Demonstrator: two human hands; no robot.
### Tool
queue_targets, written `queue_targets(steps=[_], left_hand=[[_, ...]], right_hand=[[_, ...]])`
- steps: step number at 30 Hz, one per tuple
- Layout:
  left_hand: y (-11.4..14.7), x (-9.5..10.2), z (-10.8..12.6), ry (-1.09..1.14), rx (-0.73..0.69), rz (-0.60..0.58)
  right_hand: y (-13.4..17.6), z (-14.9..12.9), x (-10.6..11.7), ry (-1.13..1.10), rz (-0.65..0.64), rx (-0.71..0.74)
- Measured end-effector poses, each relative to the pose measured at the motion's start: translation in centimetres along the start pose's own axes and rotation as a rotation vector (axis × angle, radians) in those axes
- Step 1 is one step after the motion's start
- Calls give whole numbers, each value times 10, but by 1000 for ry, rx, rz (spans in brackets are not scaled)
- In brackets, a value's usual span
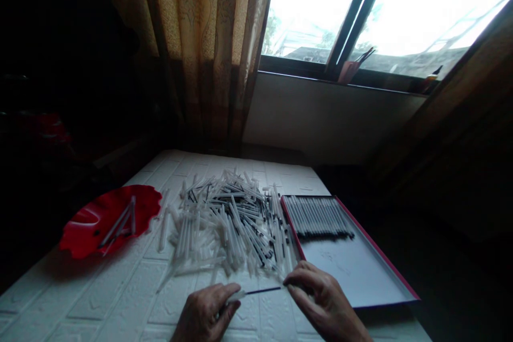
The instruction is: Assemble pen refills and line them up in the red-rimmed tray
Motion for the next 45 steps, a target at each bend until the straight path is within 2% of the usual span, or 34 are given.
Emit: queue_targets(steps=[8, 18, 33, 45], left_hand=[[-2, 1, 1, -18, -2, 12], [-2, -2, 6, -37, -33, -21], [2, -9, 8, -143, -78, -67], [1, -8, 10, -177, -91, -44]], right_hand=[[7, -1, 18, 26, 1, 5], [2, -10, -1, 45, -7, 48], [1, -16, -2, 18, -10, 111], [1, -13, -5, 35, -41, 125]])
Point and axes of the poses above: each hand's wrist, its own y-axis away from the middle knuckle, its own x-axis out of the back of the hand, z = x × y, the point moved 9 cm from there along -y, towards the middle knuckle, and after that the axes turned 1 degree about y, right-handed, at the moved point
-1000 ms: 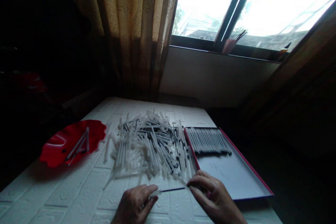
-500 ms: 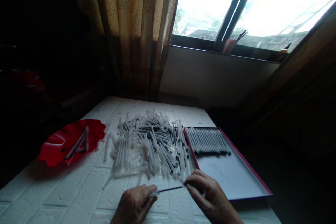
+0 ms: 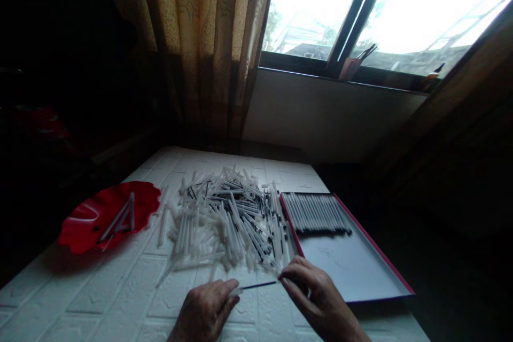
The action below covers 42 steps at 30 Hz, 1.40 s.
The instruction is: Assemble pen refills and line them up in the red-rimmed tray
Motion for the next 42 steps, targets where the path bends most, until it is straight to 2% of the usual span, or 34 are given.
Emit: queue_targets(steps=[4, 7, 11, 15, 19, 22, 25, 27, 30, 32, 36, 42], left_hand=[[1, -4, 3, -37, -28, -29], [0, -5, 5, -38, -34, -49], [0, -9, 2, 26, 1, -87], [2, -14, -3, 116, 53, -104], [8, -18, -11, 199, 138, -104], [9, -18, -16, 237, 186, -106], [5, -14, -16, 208, 186, -99], [2, -11, -15, 174, 170, -91], [0, -8, -12, 142, 144, -71], [0, -7, -11, 129, 132, -62], [0, -7, -11, 123, 132, -60], [1, -9, -13, 124, 143, -85]], right_hand=[[-1, -4, -8, 7, -74, 20], [-4, -3, -26, 34, -110, 12], [-8, 1, -63, 3, -33, 24], [-2, 2, -107, -138, 56, 152], [4, 9, -128, -199, 89, 142], [-2, 6, -125, -263, -6, 121], [-20, 13, -101, -243, -2, 25], [-33, 21, -80, -52, 52, -5], [-48, 34, -72, 322, -27, 55], [-51, 48, -70, 479, -65, 70], [-51, 71, -56, 589, -3, 68], [-51, 90, -39, 659, 116, 16]])
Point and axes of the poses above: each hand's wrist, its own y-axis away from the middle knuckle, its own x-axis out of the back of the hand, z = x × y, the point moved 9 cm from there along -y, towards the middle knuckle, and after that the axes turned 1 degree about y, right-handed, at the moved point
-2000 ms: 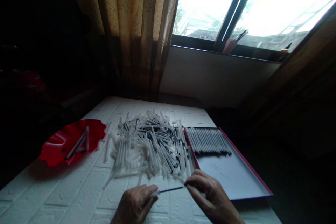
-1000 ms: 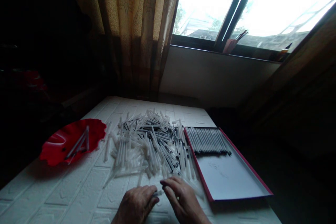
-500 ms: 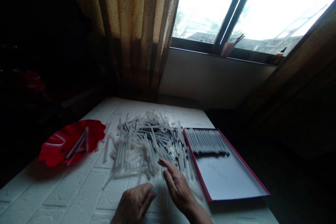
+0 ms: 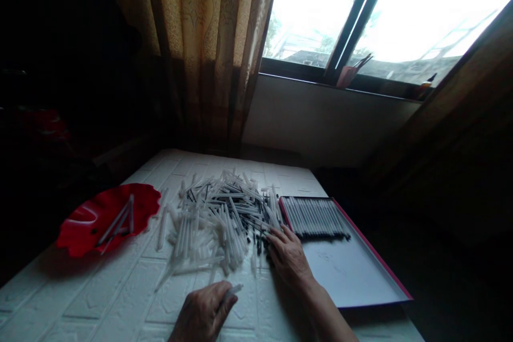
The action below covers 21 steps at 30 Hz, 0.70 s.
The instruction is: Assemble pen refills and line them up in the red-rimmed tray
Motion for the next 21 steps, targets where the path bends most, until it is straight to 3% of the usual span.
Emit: queue_targets(steps=[5, 11, 21], left_hand=[[0, 0, -1, 6, 18, -16], [-3, 3, -1, 51, 41, 0], [-2, 7, -2, 62, 33, 60]], right_hand=[[-3, -2, 9, 16, 47, -54], [-22, -29, 17, 12, -51, -52], [-40, -33, 5, 102, -139, -110]])
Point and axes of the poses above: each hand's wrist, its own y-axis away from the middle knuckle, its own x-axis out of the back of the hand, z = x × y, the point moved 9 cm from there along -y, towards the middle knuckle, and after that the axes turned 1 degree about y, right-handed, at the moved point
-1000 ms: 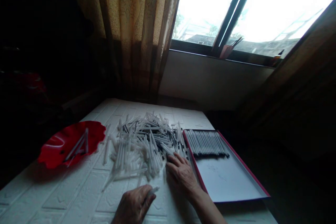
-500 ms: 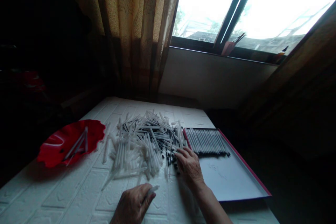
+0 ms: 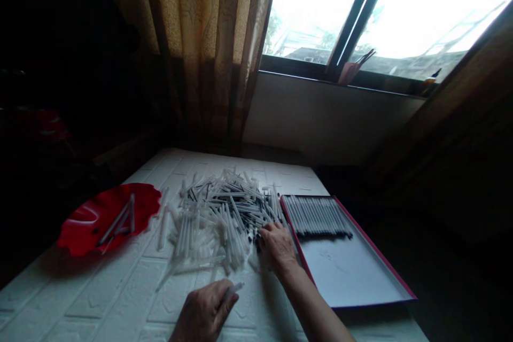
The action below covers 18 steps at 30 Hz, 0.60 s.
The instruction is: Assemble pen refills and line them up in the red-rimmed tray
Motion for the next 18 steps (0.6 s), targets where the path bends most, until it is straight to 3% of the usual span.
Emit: queue_targets(steps=[9, 18], left_hand=[[0, -1, 0, -7, 12, -10], [2, -7, -4, -43, 14, -48]], right_hand=[[5, 3, -1, -66, 48, -64], [28, 12, 0, -349, 260, -91]])
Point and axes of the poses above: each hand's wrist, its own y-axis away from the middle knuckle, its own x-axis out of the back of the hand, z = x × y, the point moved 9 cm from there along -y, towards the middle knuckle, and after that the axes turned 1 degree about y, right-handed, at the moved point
